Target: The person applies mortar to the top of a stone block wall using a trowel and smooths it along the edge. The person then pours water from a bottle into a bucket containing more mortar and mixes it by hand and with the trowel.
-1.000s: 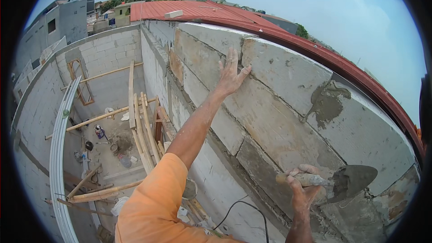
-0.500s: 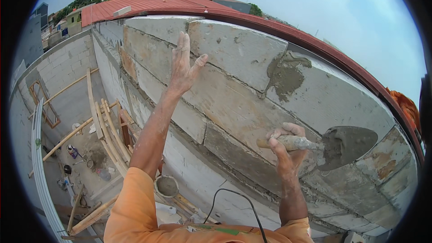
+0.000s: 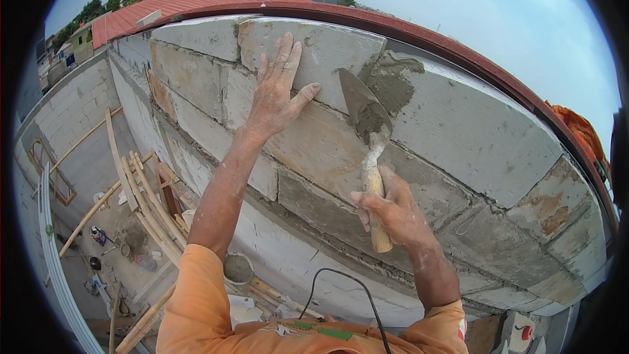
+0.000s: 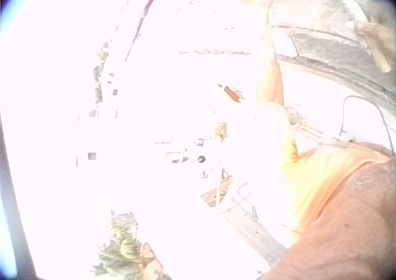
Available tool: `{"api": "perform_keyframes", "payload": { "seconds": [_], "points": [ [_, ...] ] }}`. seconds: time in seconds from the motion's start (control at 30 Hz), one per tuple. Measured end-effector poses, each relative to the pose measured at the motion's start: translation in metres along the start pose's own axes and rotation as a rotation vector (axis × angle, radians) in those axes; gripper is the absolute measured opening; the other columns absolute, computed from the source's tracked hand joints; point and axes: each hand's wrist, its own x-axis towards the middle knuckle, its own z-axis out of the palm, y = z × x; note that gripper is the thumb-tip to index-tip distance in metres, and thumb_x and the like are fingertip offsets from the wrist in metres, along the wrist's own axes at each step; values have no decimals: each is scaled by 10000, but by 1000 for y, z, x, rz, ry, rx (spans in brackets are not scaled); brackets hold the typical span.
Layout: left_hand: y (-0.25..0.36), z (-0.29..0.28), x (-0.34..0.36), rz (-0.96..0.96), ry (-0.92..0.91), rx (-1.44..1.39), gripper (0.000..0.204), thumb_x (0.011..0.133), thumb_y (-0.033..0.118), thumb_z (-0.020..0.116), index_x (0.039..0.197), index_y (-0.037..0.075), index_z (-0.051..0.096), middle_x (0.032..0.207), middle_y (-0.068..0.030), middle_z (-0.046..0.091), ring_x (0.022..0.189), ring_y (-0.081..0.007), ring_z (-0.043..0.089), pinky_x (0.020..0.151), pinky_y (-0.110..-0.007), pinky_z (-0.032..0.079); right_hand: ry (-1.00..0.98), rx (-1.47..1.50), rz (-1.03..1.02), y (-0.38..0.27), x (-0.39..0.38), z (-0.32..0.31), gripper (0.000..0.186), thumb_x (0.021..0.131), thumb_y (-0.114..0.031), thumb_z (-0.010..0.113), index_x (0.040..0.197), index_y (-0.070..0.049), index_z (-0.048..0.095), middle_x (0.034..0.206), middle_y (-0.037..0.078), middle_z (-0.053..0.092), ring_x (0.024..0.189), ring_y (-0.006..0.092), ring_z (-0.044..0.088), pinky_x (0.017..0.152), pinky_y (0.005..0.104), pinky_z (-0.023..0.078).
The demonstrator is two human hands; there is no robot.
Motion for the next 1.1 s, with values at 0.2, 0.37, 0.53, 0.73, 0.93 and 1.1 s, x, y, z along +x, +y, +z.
{"api": "perform_keyframes", "payload": {
  "seconds": [0.2, 0.37, 0.53, 0.73, 0.93, 1.1],
  "points": [
    [-3, 0, 0, -9, 10, -33, 838, 938, 538, 580, 1543, 33, 297, 1643, -154, 180, 1524, -311, 155, 1220, -564, 109, 97, 126, -111, -11, -10, -14, 456, 871, -226, 713, 1165, 41, 488, 712, 59, 575, 553, 121, 555, 505, 290, 474],
    [-9, -10, -6, -61, -26, -38, 895, 933, 577, 566, 1562, 36, 232, 1651, -159, 126, 1527, -324, 118, 1228, -540, 118, 252, 325, -227, 17, -29, -2, 445, 837, -151, 702, 1165, 53, 480, 700, 73, 552, 532, 140, 550, 474, 296, 460],
    [-2, 14, -12, -143, 89, -211, 1035, 874, 625, 630, 1559, -8, 180, 1637, -236, 73, 1519, -381, 98, 1223, -528, 158, 351, 129, -294, 27, -32, 13, 437, 852, -170, 707, 1156, 45, 479, 694, 69, 545, 516, 140, 533, 465, 294, 447],
    [-12, 17, -17, -215, 151, -220, 1166, 817, 667, 671, 1549, -58, 124, 1615, -298, 45, 1513, -428, 41, 1216, -526, 177, 313, -87, -480, -34, 4, 31, 354, 940, -217, 666, 1135, 16, 485, 769, 58, 544, 541, 112, 530, 477, 272, 444],
    [-18, 19, -19, -253, 122, -194, 1256, 767, 710, 686, 1544, -74, 86, 1606, -306, 66, 1504, -451, 50, 1226, -528, 162, 333, -441, -950, -117, 83, 71, 312, 975, -247, 650, 1102, -11, 490, 869, 92, 576, 712, 137, 592, 595, 321, 508],
    [-26, 27, -21, -289, 8, -632, 1250, 761, 663, 724, 1542, -82, 94, 1607, -309, 91, 1505, -454, 60, 1220, -528, 152, 150, -609, -1228, -145, 167, 130, 299, 880, -123, 693, 1013, -10, 450, 884, 169, 530, 818, 325, 571, 728, 468, 470]
  ]
}}
